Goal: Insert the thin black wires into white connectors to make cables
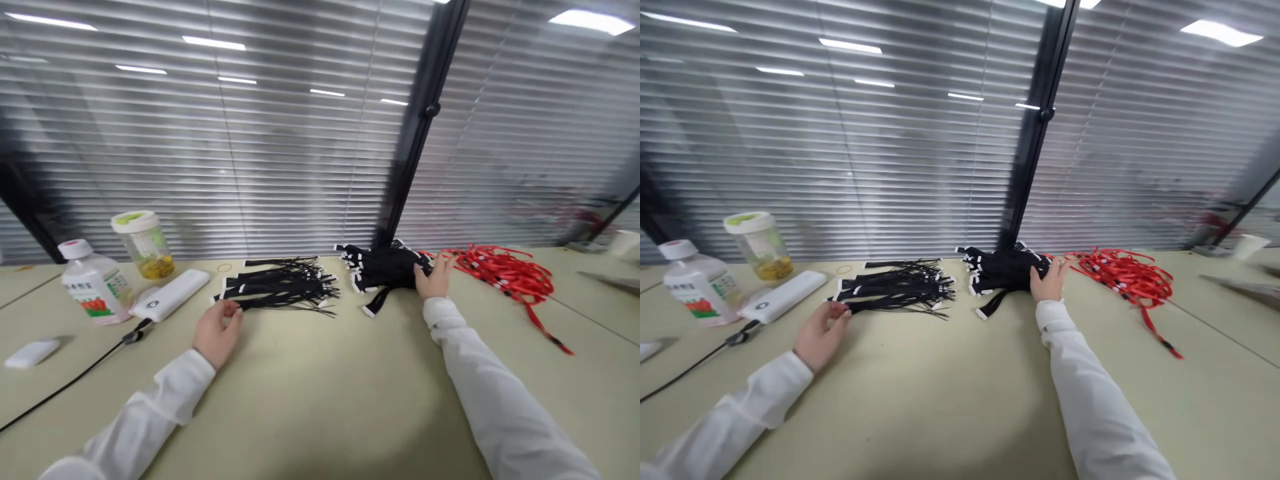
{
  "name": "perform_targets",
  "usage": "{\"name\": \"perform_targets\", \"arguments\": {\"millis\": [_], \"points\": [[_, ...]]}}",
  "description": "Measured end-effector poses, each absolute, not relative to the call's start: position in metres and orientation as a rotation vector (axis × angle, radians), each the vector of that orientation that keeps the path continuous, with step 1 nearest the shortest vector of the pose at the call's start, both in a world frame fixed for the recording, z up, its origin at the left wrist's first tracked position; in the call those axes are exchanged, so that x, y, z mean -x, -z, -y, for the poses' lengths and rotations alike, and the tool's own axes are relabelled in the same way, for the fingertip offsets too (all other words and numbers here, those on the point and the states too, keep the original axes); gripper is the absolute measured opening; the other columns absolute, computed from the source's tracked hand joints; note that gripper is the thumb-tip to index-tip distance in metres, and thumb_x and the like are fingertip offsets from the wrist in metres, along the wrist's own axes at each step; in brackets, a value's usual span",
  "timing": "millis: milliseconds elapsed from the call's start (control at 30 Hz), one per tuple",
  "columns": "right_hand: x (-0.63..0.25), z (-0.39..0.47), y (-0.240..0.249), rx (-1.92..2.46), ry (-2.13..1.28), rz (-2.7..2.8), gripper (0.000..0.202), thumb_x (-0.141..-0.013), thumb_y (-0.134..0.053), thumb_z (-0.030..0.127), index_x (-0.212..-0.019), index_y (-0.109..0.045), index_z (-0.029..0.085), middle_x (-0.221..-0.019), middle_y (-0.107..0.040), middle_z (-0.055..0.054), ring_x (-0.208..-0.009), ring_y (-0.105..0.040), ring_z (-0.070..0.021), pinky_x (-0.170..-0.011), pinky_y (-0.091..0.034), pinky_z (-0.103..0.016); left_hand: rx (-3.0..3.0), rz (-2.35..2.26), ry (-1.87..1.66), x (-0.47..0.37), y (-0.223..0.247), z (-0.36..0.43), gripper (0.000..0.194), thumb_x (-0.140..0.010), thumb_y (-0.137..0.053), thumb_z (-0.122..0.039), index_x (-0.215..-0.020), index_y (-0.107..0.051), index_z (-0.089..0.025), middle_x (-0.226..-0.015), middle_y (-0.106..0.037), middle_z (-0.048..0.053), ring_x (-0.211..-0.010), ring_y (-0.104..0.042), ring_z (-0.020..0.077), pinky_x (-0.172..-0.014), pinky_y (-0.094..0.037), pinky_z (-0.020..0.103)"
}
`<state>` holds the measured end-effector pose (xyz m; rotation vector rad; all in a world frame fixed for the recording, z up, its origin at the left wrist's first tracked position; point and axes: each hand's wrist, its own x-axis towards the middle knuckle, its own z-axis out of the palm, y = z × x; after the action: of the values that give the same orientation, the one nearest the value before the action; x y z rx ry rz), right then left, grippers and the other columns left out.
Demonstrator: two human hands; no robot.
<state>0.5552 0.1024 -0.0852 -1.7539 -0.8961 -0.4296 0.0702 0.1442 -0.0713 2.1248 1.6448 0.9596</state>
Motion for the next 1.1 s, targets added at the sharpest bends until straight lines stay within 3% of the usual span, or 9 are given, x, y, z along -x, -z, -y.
{"name": "perform_targets", "arguments": {"millis": [67, 133, 233, 400, 700, 867, 967, 1100], "points": [[-0.552, -0.099, 0.092, 1.807, 0.493, 0.905, 0.043, -0.086, -0.053, 0.034, -0.124, -0.047, 0.017, -0.131, -0.044, -0.010, -0.116, -0.046, -0.0250, -0.095, -0.039, -0.050, -2.200, -1.722, -0.932, -0.072, 0.074, -0.151, 0.030, -0.077, -0.045, -0.036, -0.098, -0.055, -0.017, -0.107, -0.063, 0.015, -0.107, -0.055, 0.0301, -0.095, -0.039, 0.042], [-0.546, -0.098, 0.097, 1.839, 0.534, 0.933, 0.045, -0.086, -0.053, 0.034, -0.126, -0.045, 0.017, -0.134, -0.041, -0.011, -0.119, -0.043, -0.0264, -0.097, -0.036, -0.052, -2.248, -1.804, -0.874, -0.073, 0.078, -0.155, 0.038, -0.074, -0.049, -0.034, -0.105, -0.056, -0.013, -0.119, -0.056, 0.020, -0.116, -0.047, 0.0355, -0.099, -0.032, 0.048], [-0.535, -0.098, 0.100, 1.848, 0.583, 1.020, 0.047, -0.085, -0.054, 0.035, -0.128, -0.044, 0.018, -0.136, -0.039, -0.011, -0.122, -0.040, -0.0277, -0.099, -0.033, -0.054, -2.295, -1.872, -0.752, -0.075, 0.081, -0.157, 0.038, -0.073, -0.053, -0.036, -0.104, -0.060, -0.015, -0.113, -0.058, 0.020, -0.112, -0.048, 0.0378, -0.095, -0.034, 0.050], [-0.515, -0.096, 0.103, 1.824, 0.661, 1.132, 0.045, -0.085, -0.055, 0.034, -0.126, -0.046, 0.019, -0.139, -0.035, -0.011, -0.126, -0.036, -0.0278, -0.102, -0.031, -0.051, -2.372, -1.856, -0.608, -0.076, 0.079, -0.153, 0.029, -0.078, -0.050, -0.037, -0.097, -0.059, -0.016, -0.106, -0.059, 0.016, -0.104, -0.053, 0.0327, -0.089, -0.039, 0.044], [-0.467, -0.086, 0.107, 1.795, 0.666, 1.298, 0.042, -0.086, -0.053, 0.034, -0.124, -0.047, 0.017, -0.134, -0.041, -0.010, -0.119, -0.043, -0.0260, -0.096, -0.038, -0.051, -2.568, -1.684, -0.521, -0.076, 0.056, -0.152, 0.029, -0.077, -0.054, -0.028, -0.103, -0.057, -0.014, -0.106, -0.058, 0.016, -0.103, -0.054, 0.0318, -0.088, -0.040, 0.042], [-0.444, -0.080, 0.109, 1.762, 0.587, 1.358, 0.039, -0.086, -0.053, 0.034, -0.121, -0.049, 0.017, -0.131, -0.045, -0.010, -0.116, -0.046, -0.0245, -0.095, -0.040, -0.049, -2.636, -1.613, -0.527, -0.085, 0.026, -0.159, 0.022, -0.079, -0.054, -0.026, -0.097, -0.062, -0.015, -0.102, -0.060, 0.013, -0.099, -0.056, 0.0245, -0.087, -0.043, 0.036], [-0.431, -0.074, 0.109, 1.740, 0.510, 1.355, 0.039, -0.086, -0.053, 0.034, -0.121, -0.050, 0.017, -0.130, -0.045, -0.010, -0.115, -0.047, -0.0241, -0.095, -0.040, -0.049, -2.670, -1.594, -0.549, -0.101, 0.002, -0.162, 0.027, -0.086, -0.049, -0.029, -0.107, -0.057, -0.014, -0.102, -0.061, 0.009, -0.092, -0.059, 0.0193, -0.083, -0.046, 0.037], [-0.418, -0.065, 0.104, 1.704, 0.378, 1.309, 0.036, -0.087, -0.052, 0.034, -0.119, -0.051, 0.017, -0.126, -0.048, -0.010, -0.111, -0.050, -0.0225, -0.092, -0.042, -0.046, -2.758, -1.538, -0.582, -0.127, -0.052, -0.160, 0.024, -0.083, -0.047, -0.025, -0.101, -0.062, -0.018, -0.090, -0.066, 0.011, -0.087, -0.063, 0.0257, -0.073, -0.047, 0.036]]}}
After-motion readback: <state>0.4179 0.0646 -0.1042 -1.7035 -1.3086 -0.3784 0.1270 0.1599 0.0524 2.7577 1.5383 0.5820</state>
